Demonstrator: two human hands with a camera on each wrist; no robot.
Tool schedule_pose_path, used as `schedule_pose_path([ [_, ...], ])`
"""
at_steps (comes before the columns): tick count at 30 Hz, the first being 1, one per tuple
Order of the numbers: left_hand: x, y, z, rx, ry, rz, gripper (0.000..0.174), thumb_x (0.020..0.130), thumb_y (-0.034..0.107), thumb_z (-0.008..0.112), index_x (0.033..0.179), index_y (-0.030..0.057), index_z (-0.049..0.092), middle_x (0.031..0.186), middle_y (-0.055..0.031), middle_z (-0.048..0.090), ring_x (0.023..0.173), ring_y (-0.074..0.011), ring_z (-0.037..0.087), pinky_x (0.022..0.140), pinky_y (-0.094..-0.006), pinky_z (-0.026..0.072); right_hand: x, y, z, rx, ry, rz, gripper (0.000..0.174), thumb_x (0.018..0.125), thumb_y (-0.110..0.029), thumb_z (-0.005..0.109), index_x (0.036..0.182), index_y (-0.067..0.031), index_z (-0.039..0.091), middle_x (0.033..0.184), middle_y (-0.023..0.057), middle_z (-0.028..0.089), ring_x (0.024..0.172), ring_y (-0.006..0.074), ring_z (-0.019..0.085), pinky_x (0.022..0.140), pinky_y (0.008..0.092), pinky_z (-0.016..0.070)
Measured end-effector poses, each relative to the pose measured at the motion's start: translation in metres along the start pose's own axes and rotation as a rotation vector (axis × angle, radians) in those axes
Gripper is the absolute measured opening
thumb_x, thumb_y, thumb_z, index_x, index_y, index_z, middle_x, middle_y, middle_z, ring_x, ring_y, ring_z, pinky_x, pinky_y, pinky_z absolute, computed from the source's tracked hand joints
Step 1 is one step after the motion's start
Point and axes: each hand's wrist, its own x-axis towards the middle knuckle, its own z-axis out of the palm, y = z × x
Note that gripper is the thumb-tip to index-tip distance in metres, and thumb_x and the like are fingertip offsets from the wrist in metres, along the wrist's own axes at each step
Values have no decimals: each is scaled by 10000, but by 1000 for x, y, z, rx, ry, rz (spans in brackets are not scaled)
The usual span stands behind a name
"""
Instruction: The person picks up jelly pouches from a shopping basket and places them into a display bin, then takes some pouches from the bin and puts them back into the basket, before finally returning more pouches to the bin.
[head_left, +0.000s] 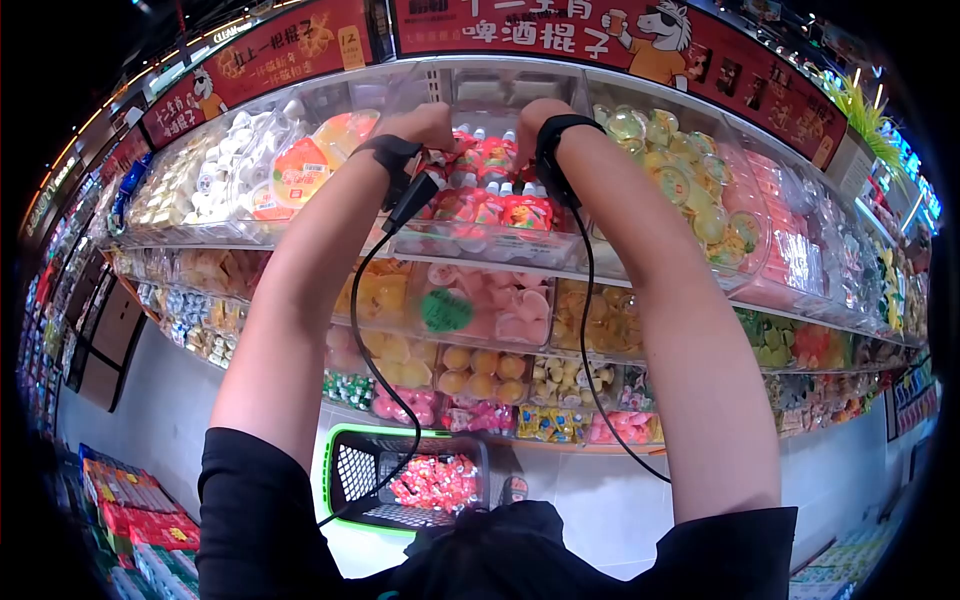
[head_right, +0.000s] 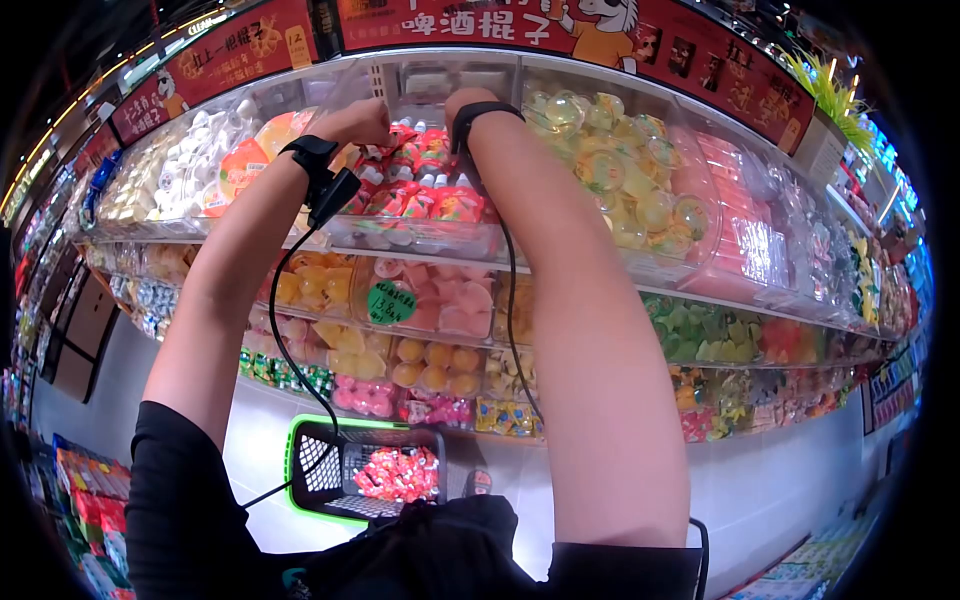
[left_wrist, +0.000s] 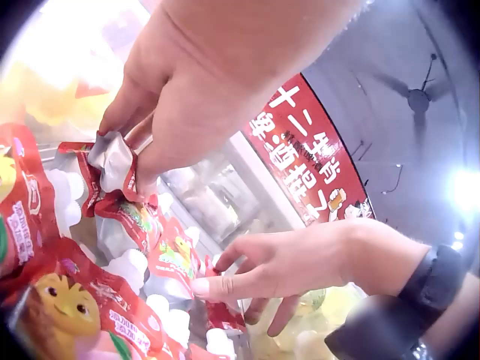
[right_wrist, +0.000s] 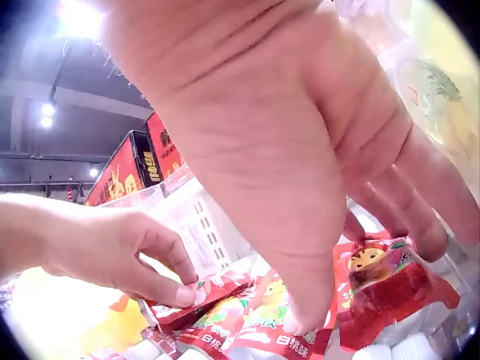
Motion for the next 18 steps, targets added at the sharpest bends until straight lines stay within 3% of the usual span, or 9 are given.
schedule_pose_path([
  [4, -14, 14, -8, 50, 93, 12, 341, 645, 296, 749, 780, -11, 682, 789, -185, 670, 777, -316, 658, 678, -397, 515, -5, -3, -2, 52, -87, 23, 382, 636, -213, 771, 978, -56, 702, 1064, 157, 647, 1005, 287, 626, 860, 367, 497],
  [6, -9, 14, -10, 101, 68, 59, 321, 639, 271, 733, 799, -3, 683, 810, -198, 667, 788, -337, 653, 684, -412, 515, -5, -4, -4, 22, -112, 17, 334, 629, -227, 745, 919, -65, 707, 1005, 139, 661, 930, 268, 638, 804, 357, 502],
  [9, -14, 12, -13, 128, 49, 118, 294, 636, 215, 710, 846, 11, 681, 841, -203, 666, 799, -347, 650, 683, -414, 520, -2, -1, -3, -17, -2, -8, 212, 613, -219, 662, 764, -80, 715, 874, 109, 686, 751, 230, 659, 669, 338, 509],
  [11, -23, 16, -19, 108, 13, 136, 274, 650, 170, 678, 875, 14, 680, 888, -204, 661, 847, -349, 643, 718, -417, 519, 13, 8, 9, 95, 173, 0, 184, 597, -168, 603, 717, -69, 701, 840, 122, 680, 695, 235, 653, 617, 343, 502],
  [13, -30, 25, -27, 64, -54, 135, 253, 678, 124, 628, 897, 9, 681, 963, -208, 652, 937, -354, 629, 790, -430, 511, 23, 7, 9, 186, 114, 53, 163, 614, -99, 553, 697, -47, 684, 823, 127, 676, 660, 238, 643, 588, 346, 492],
  [16, -42, 34, -34, 29, -36, 115, 221, 685, 104, 606, 869, 14, 688, 926, -210, 656, 928, -357, 630, 789, -433, 509, 33, 8, 12, 535, 49, 195, 207, 654, -101, 548, 801, -58, 688, 910, 144, 661, 776, 263, 634, 681, 356, 489],
  [17, -43, 34, -35, 33, -32, 126, 222, 686, 102, 603, 873, 16, 688, 930, -211, 655, 929, -358, 629, 791, -434, 509, 57, 14, 22, 618, -13, 244, 240, 688, -134, 575, 890, -80, 694, 996, 152, 648, 893, 279, 626, 774, 366, 487],
  [18, -43, 34, -35, 38, -29, 136, 224, 688, 101, 600, 876, 18, 688, 933, -212, 655, 930, -360, 629, 793, -434, 509, 56, 14, 21, 588, -34, 237, 248, 700, -140, 578, 909, -77, 697, 1007, 157, 648, 920, 286, 629, 791, 365, 491],
])
